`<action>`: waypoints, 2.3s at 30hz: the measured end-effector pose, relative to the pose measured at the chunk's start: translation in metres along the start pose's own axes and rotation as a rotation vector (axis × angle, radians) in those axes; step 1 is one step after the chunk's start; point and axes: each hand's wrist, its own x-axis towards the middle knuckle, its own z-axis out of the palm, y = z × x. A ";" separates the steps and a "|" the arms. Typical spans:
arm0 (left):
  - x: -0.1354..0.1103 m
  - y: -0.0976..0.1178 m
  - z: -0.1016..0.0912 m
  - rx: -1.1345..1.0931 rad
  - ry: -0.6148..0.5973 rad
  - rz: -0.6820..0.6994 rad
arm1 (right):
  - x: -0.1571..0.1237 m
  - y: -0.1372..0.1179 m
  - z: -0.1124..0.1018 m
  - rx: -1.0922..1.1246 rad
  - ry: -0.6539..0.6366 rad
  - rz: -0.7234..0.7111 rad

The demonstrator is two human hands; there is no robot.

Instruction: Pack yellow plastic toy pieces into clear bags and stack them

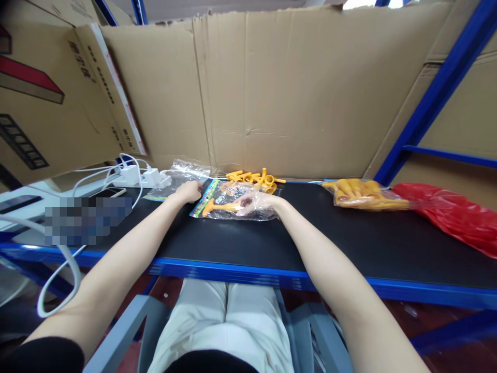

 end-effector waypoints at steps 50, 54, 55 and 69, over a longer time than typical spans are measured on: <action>-0.015 0.055 0.041 -0.286 0.116 0.544 | 0.008 0.011 0.007 0.335 -0.027 -0.029; -0.013 0.055 0.044 -0.276 0.107 0.517 | 0.005 0.010 0.006 0.259 0.009 -0.013; -0.012 0.055 0.044 -0.272 0.103 0.508 | 0.004 0.009 0.005 0.235 0.004 -0.007; -0.016 0.055 0.036 -0.213 0.061 0.492 | -0.003 -0.002 0.002 0.112 -0.060 -0.043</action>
